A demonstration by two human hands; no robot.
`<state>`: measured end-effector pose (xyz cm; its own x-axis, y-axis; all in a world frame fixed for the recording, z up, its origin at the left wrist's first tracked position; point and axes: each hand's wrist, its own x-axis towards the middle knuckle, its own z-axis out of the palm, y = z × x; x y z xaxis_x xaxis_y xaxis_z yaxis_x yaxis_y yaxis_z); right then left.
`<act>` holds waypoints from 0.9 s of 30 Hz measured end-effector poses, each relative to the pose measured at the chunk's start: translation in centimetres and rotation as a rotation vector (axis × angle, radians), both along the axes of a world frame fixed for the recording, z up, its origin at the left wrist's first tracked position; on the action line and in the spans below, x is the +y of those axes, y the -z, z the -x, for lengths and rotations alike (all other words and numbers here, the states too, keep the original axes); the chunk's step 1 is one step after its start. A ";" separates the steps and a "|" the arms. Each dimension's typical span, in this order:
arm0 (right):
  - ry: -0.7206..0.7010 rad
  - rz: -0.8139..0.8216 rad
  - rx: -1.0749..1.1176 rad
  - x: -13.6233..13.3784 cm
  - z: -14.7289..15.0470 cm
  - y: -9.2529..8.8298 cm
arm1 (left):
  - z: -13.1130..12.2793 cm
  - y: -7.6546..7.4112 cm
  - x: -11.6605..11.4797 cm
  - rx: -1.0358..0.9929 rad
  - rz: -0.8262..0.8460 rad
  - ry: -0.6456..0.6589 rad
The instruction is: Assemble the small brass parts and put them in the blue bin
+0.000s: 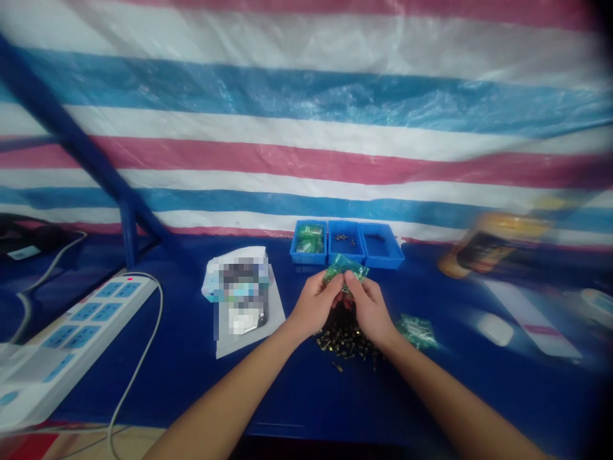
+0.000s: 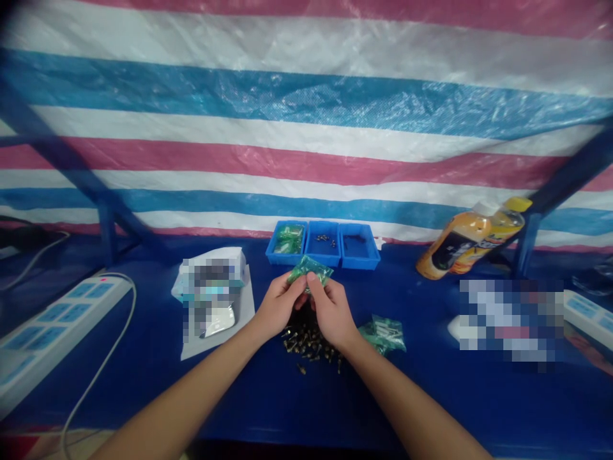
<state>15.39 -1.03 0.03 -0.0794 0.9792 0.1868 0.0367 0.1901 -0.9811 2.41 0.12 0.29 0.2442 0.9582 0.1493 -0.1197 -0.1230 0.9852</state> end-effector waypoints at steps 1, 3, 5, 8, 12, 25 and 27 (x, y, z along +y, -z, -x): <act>-0.001 0.003 0.001 0.0 0.1 0.1 | 0.0 0.0 0.0 0.005 0.000 0.004; -0.007 -0.001 -0.003 0.0 0.2 0.1 | 0.1 -0.1 0.0 0.013 -0.006 0.013; -0.007 -0.002 -0.010 -0.1 0.2 0.0 | 0.2 -0.1 0.0 0.014 -0.012 0.025; 0.002 0.003 -0.011 -0.2 0.1 -0.2 | 0.3 -0.1 -0.1 0.016 -0.013 0.032; -0.002 0.006 -0.013 -0.4 0.0 -0.4 | 0.2 -0.1 -0.1 0.013 -0.026 0.038; -0.003 0.011 0.013 -0.3 0.1 0.0 | 0.2 0.1 -0.1 -0.009 -0.030 0.046; -0.006 0.001 0.013 -0.2 0.2 0.1 | 0.2 0.2 -0.1 -0.022 -0.033 0.029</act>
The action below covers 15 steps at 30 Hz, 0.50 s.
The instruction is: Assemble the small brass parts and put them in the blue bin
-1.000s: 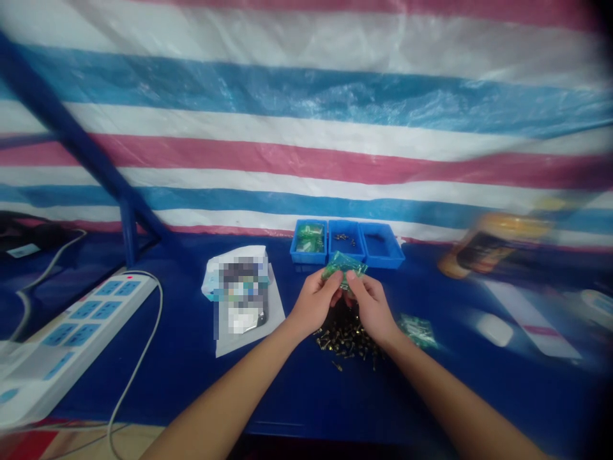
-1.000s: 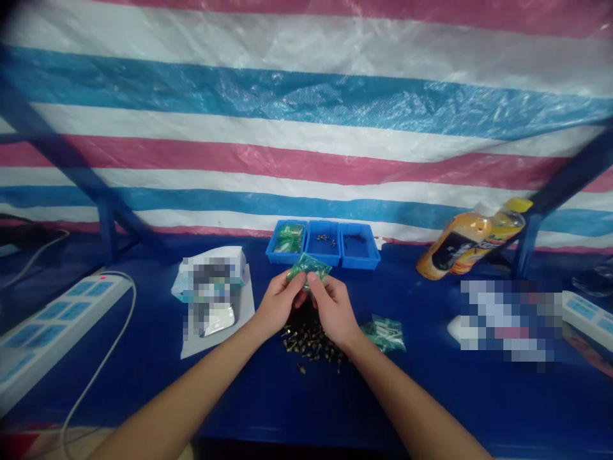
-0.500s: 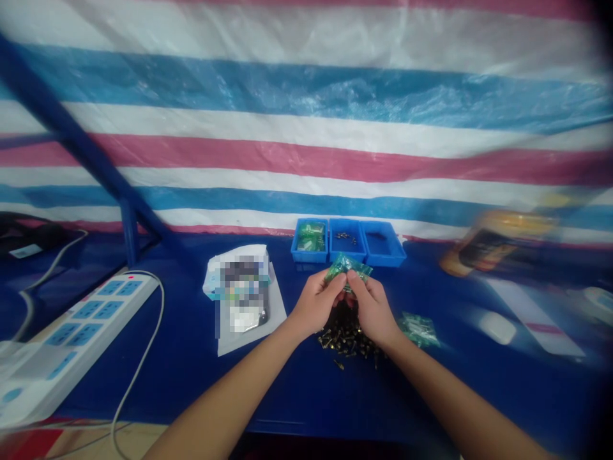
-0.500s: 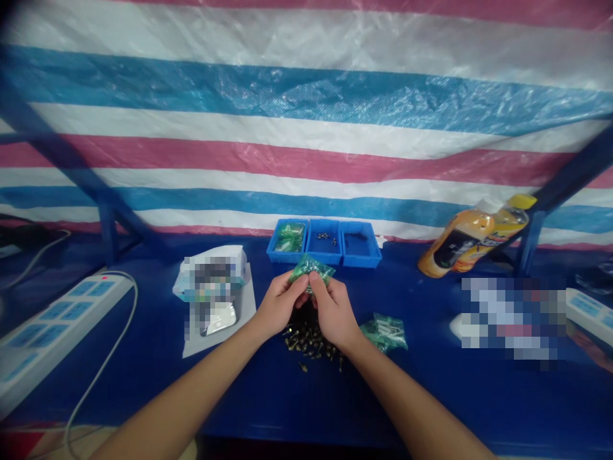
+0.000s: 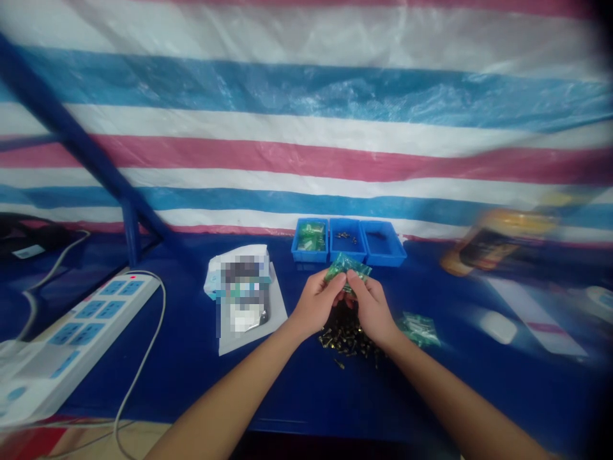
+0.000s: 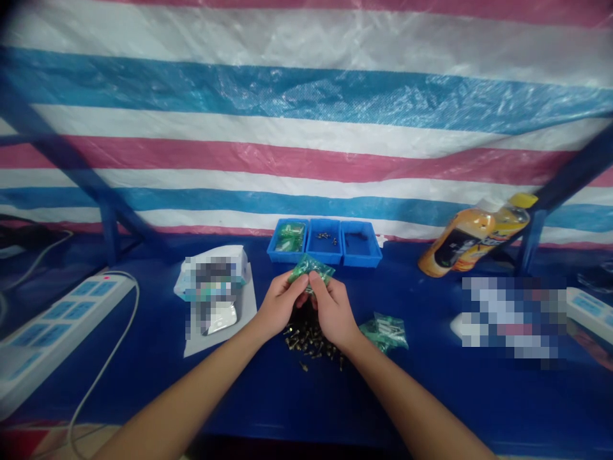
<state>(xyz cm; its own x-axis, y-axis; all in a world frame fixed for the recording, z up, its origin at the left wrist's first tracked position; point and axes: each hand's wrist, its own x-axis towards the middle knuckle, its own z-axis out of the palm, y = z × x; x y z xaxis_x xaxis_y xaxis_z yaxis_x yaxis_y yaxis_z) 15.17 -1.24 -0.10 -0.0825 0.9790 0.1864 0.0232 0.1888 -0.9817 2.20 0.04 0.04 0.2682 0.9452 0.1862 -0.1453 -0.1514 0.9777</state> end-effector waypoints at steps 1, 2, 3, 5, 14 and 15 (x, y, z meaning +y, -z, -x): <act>-0.001 -0.002 0.000 0.0 0.0 0.0 | 0.0 0.0 0.0 -0.007 -0.002 -0.004; 0.000 0.000 -0.002 0.0 0.0 0.0 | 0.0 0.1 0.0 -0.011 -0.002 -0.005; 0.002 0.002 -0.005 0.0 0.0 0.0 | -0.1 0.1 0.0 -0.013 -0.001 -0.004; 0.007 0.001 -0.014 -0.1 0.0 0.0 | -0.1 0.0 -0.1 -0.012 -0.001 -0.004; -0.014 -0.012 0.019 -0.1 0.0 -0.2 | -0.2 -0.1 -0.1 -0.045 -0.001 -0.027; -0.021 -0.011 0.023 -0.1 0.1 -0.3 | -0.2 -0.1 -0.1 -0.048 0.000 -0.026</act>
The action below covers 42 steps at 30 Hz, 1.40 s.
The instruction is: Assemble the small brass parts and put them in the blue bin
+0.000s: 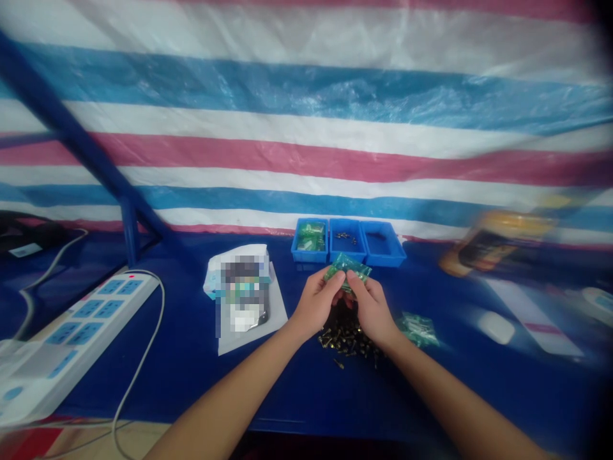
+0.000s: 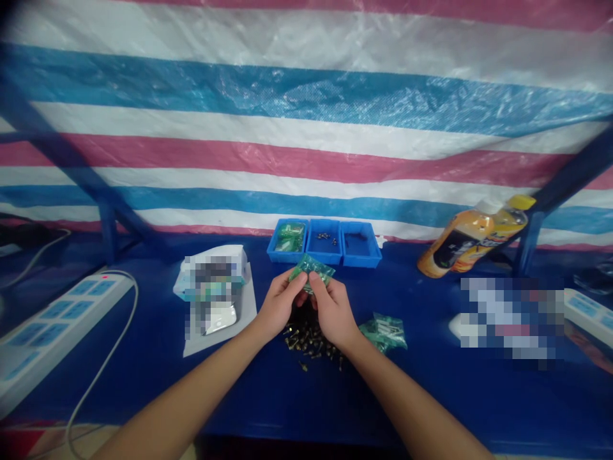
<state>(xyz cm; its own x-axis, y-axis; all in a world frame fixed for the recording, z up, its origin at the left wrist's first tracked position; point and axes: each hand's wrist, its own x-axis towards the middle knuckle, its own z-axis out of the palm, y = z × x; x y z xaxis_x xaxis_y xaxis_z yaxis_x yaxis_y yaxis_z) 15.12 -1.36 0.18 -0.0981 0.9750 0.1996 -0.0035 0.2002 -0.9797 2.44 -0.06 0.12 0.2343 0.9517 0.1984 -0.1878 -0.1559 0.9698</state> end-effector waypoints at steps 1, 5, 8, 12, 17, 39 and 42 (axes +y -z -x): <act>-0.005 0.001 0.002 0.0 0.0 -0.1 | 0.0 0.0 0.0 -0.002 0.001 0.001; -0.001 -0.001 -0.017 -0.1 0.0 -0.2 | 0.1 0.0 0.1 -0.009 -0.004 -0.005; 0.003 -0.002 -0.027 -0.1 0.0 -0.1 | 0.1 -0.2 -0.1 -0.019 -0.010 -0.021; -0.003 -0.004 -0.039 0.0 -0.1 0.0 | 0.0 -0.3 -0.2 -0.043 -0.001 -0.026; -0.006 -0.011 -0.047 -0.1 -0.1 0.0 | -0.1 -0.3 -0.2 -0.054 -0.001 -0.019; -0.029 -0.004 -0.092 -0.1 -0.3 -0.6 | 0.2 -0.4 -0.1 0.009 -0.013 -0.023; -0.045 -0.010 -0.094 0.0 -0.4 -0.6 | 0.3 -0.3 0.0 0.011 -0.014 -0.004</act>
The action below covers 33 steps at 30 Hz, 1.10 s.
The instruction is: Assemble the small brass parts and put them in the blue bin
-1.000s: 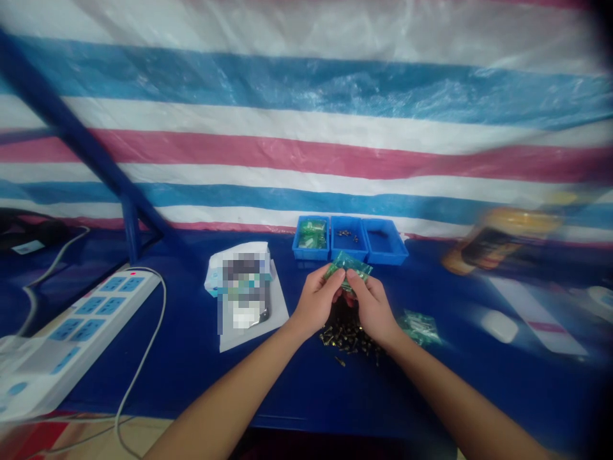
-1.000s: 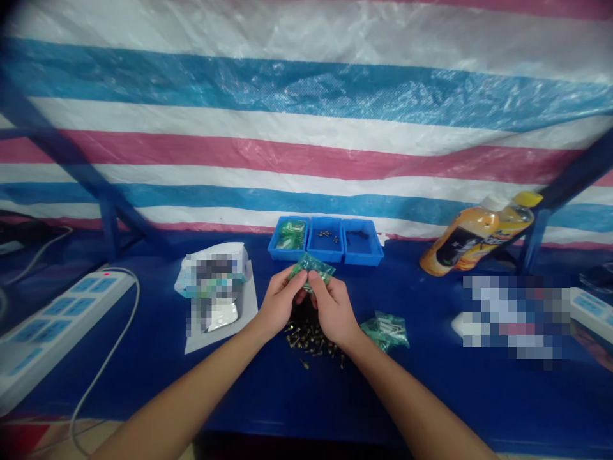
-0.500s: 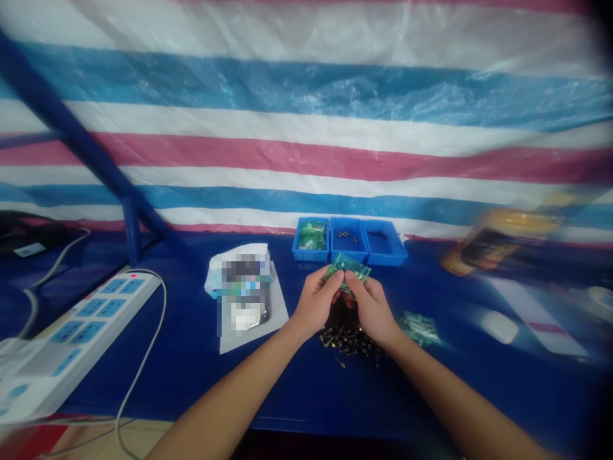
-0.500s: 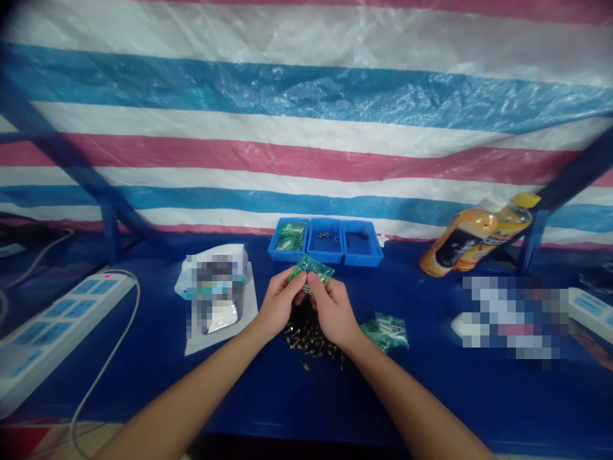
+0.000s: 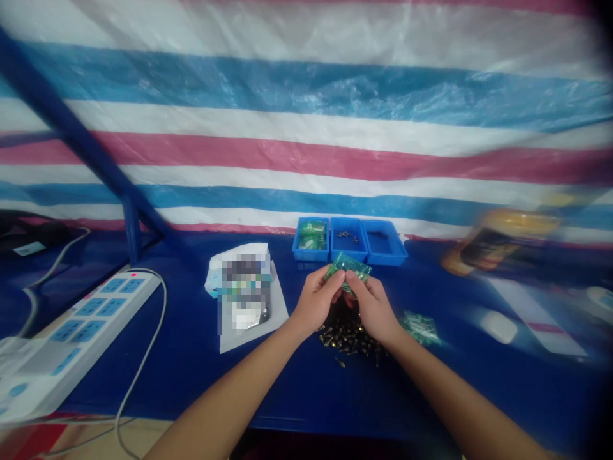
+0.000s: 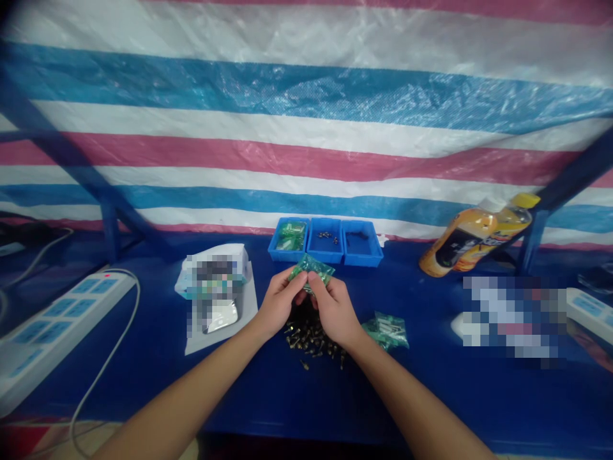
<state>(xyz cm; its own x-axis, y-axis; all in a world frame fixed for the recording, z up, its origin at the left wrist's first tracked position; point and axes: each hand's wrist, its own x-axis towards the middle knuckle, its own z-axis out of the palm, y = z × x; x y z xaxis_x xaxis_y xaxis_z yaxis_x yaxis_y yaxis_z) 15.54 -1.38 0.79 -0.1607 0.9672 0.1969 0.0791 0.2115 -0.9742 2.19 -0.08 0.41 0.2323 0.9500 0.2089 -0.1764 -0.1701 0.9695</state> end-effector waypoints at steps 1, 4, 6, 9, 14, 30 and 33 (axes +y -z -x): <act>-0.005 -0.002 0.000 0.0 0.0 0.0 | 0.0 0.0 0.0 -0.001 0.002 0.004; -0.013 0.001 0.002 0.0 -0.1 0.0 | 0.0 0.1 0.1 -0.004 0.001 0.012; -0.009 0.007 0.000 -0.1 -0.1 0.0 | 0.1 0.1 0.1 -0.006 -0.005 0.015; -0.009 0.012 -0.003 -0.1 0.0 -0.1 | 0.2 -0.1 0.0 -0.002 -0.015 0.018; -0.007 0.014 -0.009 -0.1 0.0 -0.1 | 0.3 -0.2 0.0 -0.001 -0.019 0.013; -0.009 0.024 -0.004 -0.1 0.0 -0.1 | 0.4 -0.3 0.1 0.025 -0.020 0.009; 0.000 0.029 -0.011 0.0 0.1 0.0 | 0.4 -0.3 0.1 0.021 -0.024 0.014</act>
<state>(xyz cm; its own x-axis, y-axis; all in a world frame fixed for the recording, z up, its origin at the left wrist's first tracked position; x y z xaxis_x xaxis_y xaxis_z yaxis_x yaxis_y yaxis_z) 15.48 -1.41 0.79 -0.1629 0.9724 0.1668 0.0900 0.1830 -0.9790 1.80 0.06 0.69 0.2504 0.9412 0.2268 -0.1588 -0.1911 0.9686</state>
